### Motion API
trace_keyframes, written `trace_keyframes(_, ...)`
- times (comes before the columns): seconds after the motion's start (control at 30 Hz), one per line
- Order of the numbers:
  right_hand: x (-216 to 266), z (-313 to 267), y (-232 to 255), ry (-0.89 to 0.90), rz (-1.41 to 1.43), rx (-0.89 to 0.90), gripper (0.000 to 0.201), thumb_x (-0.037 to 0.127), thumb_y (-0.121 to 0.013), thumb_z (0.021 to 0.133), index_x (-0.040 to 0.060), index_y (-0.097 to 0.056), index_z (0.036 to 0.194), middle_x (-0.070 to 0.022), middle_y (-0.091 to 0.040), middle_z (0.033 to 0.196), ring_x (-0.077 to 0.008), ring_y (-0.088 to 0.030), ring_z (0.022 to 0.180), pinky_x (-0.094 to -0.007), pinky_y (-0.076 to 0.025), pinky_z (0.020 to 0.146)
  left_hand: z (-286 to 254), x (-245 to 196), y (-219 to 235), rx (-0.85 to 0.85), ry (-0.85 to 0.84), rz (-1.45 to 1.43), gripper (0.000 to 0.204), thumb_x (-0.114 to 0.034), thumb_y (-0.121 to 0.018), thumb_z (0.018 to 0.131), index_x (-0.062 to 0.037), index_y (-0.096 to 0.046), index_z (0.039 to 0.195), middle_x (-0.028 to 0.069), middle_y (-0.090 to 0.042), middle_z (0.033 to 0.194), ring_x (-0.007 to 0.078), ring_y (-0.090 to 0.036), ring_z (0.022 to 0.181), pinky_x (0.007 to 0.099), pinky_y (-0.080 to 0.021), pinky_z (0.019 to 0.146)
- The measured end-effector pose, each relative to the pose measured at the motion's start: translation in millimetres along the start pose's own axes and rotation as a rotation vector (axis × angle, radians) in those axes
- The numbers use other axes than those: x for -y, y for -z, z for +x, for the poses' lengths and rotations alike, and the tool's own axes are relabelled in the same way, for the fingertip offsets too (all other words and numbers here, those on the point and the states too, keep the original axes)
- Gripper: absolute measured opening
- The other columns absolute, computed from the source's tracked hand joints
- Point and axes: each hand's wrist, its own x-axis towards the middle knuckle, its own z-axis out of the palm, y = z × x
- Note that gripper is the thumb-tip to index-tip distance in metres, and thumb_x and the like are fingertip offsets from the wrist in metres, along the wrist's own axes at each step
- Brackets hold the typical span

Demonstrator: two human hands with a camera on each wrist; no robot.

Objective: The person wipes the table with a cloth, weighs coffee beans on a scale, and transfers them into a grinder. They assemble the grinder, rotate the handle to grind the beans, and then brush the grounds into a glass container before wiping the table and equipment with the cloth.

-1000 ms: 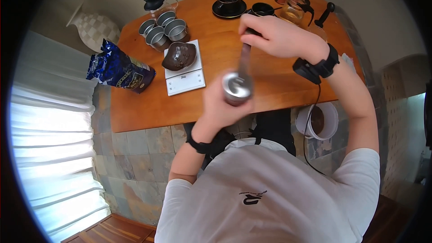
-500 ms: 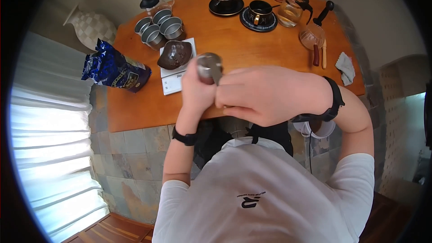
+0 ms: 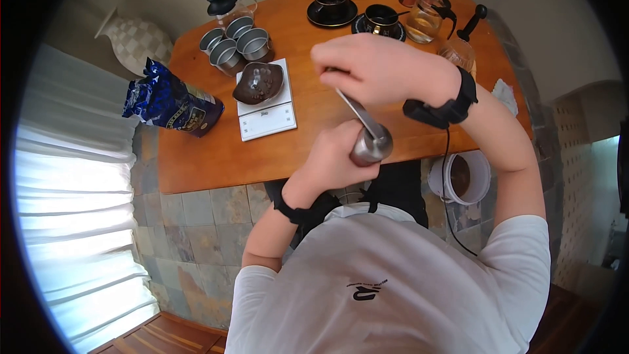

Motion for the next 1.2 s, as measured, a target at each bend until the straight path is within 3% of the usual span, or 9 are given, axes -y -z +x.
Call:
trace_keyframes(0.1,-16.8,-39.6,0.8,-0.047,0.125,0.005,0.009,0.011,-0.057,0.091,0.0030,-0.059,0.091,-0.0131,-0.060,0.084,-0.0330,-0.061,0.083,-0.0409,-0.049,0.072,-20.2,17.0,35.9,-0.337,0.287,-0.624,0.052,-0.009,-0.078,0.067,-0.0008,-0.059,0.114,0.0066,-0.068,0.096,0.0141,-0.066,0.085,0.0300,-0.054,0.077)
trace_keyframes(0.17,27.1,-45.6,-2.8,0.201,0.101,-0.015,0.006,0.010,-0.061,0.088,0.0039,-0.060,0.090,-0.0127,-0.059,0.084,-0.0325,-0.059,0.082,-0.0394,-0.048,0.071,-3.9,24.9,45.9,-0.442,0.385,-0.228,0.049,-0.011,-0.078,0.069,-0.0016,-0.060,0.113,0.0110,-0.069,0.095,0.0189,-0.069,0.083,0.0301,-0.054,0.077)
trace_keyframes(0.27,43.6,-23.3,-4.0,0.309,0.238,-0.056,0.007,0.009,-0.062,0.087,0.0033,-0.059,0.088,-0.0116,-0.059,0.082,-0.0321,-0.058,0.077,-0.0390,-0.048,0.068,5.9,34.3,5.9,-0.053,-0.094,0.171,0.047,-0.021,-0.081,0.069,-0.0054,-0.062,0.109,0.0167,-0.069,0.100,0.0351,-0.067,0.084,0.0381,-0.055,0.073)
trace_keyframes(0.37,8.6,-15.4,12.7,0.048,0.204,-0.045,0.012,0.013,-0.060,0.089,0.0009,-0.059,0.090,-0.0108,-0.060,0.081,-0.0296,-0.059,0.075,-0.0378,-0.048,0.066,11.5,-27.8,13.0,0.211,-0.007,-0.138,0.043,-0.019,-0.079,0.070,-0.0060,-0.063,0.108,0.0118,-0.069,0.097,0.0304,-0.068,0.084,0.0374,-0.055,0.077)
trace_keyframes(0.5,11.0,-55.1,12.7,0.126,0.233,-0.061,0.009,0.011,-0.060,0.090,0.0023,-0.059,0.088,-0.0104,-0.059,0.081,-0.0298,-0.058,0.075,-0.0375,-0.047,0.068,-12.4,1.1,49.9,-0.440,0.308,-0.522,0.045,-0.009,-0.077,0.070,-0.0010,-0.061,0.111,0.0092,-0.071,0.097,0.0164,-0.069,0.084,0.0300,-0.055,0.079)
trace_keyframes(0.7,16.9,-13.8,14.5,0.012,0.174,-0.002,0.012,0.013,-0.056,0.093,0.0007,-0.056,0.091,-0.0132,-0.058,0.081,-0.0328,-0.058,0.078,-0.0401,-0.048,0.069,10.8,-16.5,2.9,0.192,0.024,0.051,0.047,-0.017,-0.080,0.070,-0.0031,-0.061,0.111,0.0137,-0.069,0.100,0.0265,-0.070,0.090,0.0362,-0.054,0.080)
trace_keyframes(0.83,-5.5,-53.7,4.6,0.042,0.293,-0.023,0.011,0.013,-0.058,0.093,0.0029,-0.060,0.092,-0.0122,-0.059,0.081,-0.0330,-0.059,0.077,-0.0396,-0.048,0.068,-20.3,8.9,37.5,-0.367,0.312,-0.628,0.050,-0.006,-0.077,0.069,-0.0013,-0.058,0.115,0.0069,-0.068,0.101,0.0129,-0.066,0.089,0.0298,-0.055,0.080)
trace_keyframes(1.1,8.2,-4.7,13.2,-0.078,0.233,0.029,0.022,0.021,-0.065,0.090,0.0034,-0.052,0.096,-0.0103,-0.060,0.071,-0.0282,-0.060,0.065,-0.0346,-0.046,0.057,1.7,-23.7,5.5,0.116,0.066,-0.132,0.053,-0.017,-0.083,0.063,-0.0079,-0.062,0.111,0.0110,-0.066,0.094,0.0334,-0.065,0.088,0.0372,-0.053,0.082)
trace_keyframes(1.2,-14.1,-39.4,-1.0,-0.189,0.308,-0.029,0.018,0.018,-0.061,0.093,0.0031,-0.053,0.099,-0.0100,-0.061,0.078,-0.0274,-0.060,0.069,-0.0353,-0.046,0.061,-15.1,-10.3,40.8,-0.408,0.380,-0.574,0.045,-0.009,-0.079,0.069,0.0004,-0.060,0.109,0.0058,-0.068,0.095,0.0130,-0.065,0.083,0.0304,-0.054,0.079)
